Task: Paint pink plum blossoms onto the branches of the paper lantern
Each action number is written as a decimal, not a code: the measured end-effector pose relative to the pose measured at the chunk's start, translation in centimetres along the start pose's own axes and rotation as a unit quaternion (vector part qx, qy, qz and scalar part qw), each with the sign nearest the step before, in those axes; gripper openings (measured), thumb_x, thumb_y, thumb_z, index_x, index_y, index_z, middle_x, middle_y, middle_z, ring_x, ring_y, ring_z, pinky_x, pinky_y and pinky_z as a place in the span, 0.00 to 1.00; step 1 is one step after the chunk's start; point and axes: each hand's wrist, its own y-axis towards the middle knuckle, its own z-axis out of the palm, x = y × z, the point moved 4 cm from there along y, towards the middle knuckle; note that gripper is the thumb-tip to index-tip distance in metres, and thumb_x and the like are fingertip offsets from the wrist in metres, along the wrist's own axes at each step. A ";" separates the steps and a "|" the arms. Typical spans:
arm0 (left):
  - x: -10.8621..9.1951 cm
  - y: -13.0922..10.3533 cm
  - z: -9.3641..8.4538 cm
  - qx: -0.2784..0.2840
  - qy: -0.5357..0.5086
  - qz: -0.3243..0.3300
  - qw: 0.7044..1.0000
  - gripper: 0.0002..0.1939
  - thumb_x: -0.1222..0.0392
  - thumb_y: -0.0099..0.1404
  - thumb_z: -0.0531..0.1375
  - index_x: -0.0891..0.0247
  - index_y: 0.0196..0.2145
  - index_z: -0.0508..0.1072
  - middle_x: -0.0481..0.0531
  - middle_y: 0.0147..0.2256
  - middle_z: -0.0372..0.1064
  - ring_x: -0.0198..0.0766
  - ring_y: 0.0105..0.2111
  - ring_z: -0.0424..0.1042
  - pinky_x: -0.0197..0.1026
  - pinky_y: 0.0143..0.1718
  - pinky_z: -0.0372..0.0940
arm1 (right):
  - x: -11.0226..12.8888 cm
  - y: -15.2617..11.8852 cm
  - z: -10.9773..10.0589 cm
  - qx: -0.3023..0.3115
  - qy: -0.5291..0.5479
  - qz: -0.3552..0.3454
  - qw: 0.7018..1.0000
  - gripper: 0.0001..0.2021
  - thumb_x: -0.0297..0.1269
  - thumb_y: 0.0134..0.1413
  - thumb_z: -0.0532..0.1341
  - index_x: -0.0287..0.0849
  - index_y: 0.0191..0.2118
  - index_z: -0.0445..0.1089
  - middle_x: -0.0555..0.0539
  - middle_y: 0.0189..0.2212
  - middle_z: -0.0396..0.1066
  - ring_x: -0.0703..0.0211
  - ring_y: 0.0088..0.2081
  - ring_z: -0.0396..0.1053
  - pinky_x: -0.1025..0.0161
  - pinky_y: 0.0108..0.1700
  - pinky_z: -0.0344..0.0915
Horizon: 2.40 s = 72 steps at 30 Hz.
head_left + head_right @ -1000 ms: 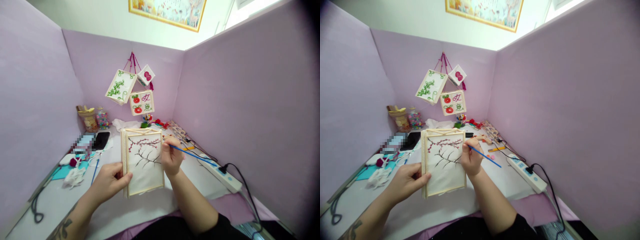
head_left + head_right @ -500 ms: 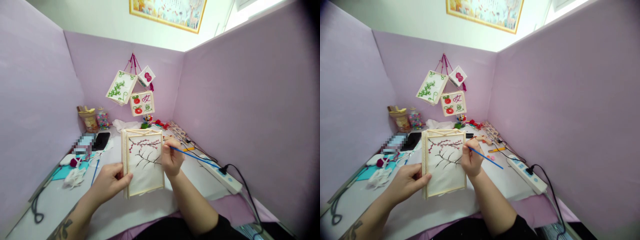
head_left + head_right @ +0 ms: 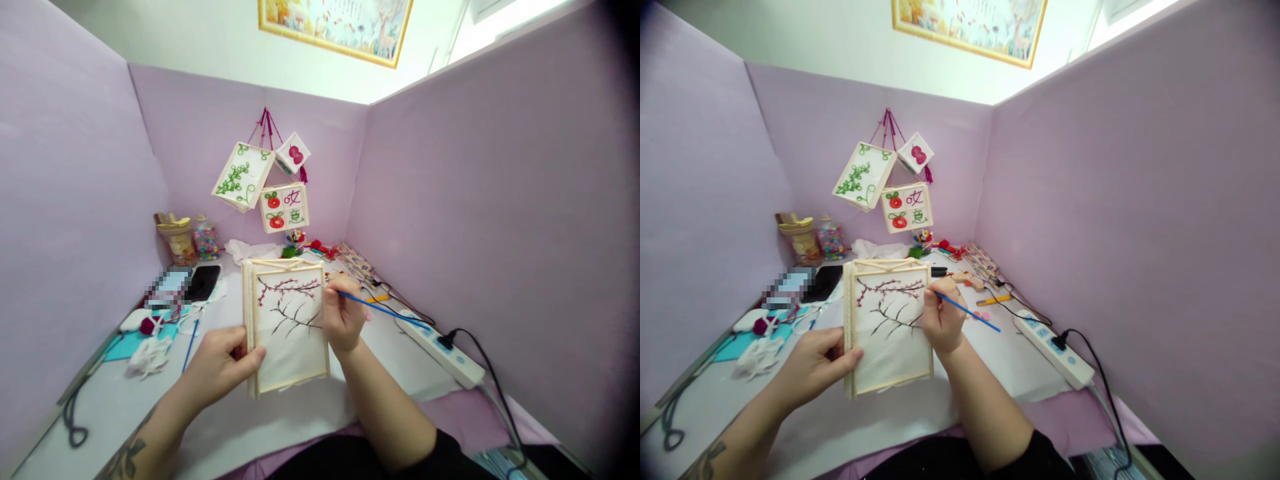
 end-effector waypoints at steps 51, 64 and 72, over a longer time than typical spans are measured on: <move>0.0 0.1 0.0 0.015 0.005 -0.023 1.000 0.20 0.50 0.60 0.55 0.60 0.16 0.56 0.43 0.15 0.54 0.30 0.16 0.55 0.32 0.19 0.50 | -0.1 -0.2 0.0 -0.019 -0.014 -0.006 1.000 0.05 0.28 0.62 0.56 0.45 0.37 0.66 0.52 0.26 0.65 0.59 0.30 0.67 0.59 0.35 0.67; -0.2 0.1 0.0 0.020 0.002 -0.032 0.999 0.20 0.49 0.60 0.54 0.60 0.16 0.56 0.43 0.15 0.55 0.30 0.16 0.55 0.33 0.19 0.51 | -0.5 -0.4 0.0 -0.018 -0.007 0.004 1.000 0.04 0.29 0.62 0.56 0.45 0.38 0.66 0.52 0.27 0.65 0.59 0.30 0.68 0.58 0.37 0.68; 0.1 0.1 0.1 0.015 -0.002 -0.031 0.999 0.20 0.49 0.60 0.54 0.59 0.16 0.56 0.43 0.15 0.55 0.30 0.16 0.55 0.33 0.19 0.51 | -0.7 -0.5 0.1 -0.015 -0.008 0.002 1.000 0.05 0.28 0.63 0.56 0.45 0.38 0.66 0.52 0.27 0.65 0.59 0.31 0.68 0.59 0.37 0.67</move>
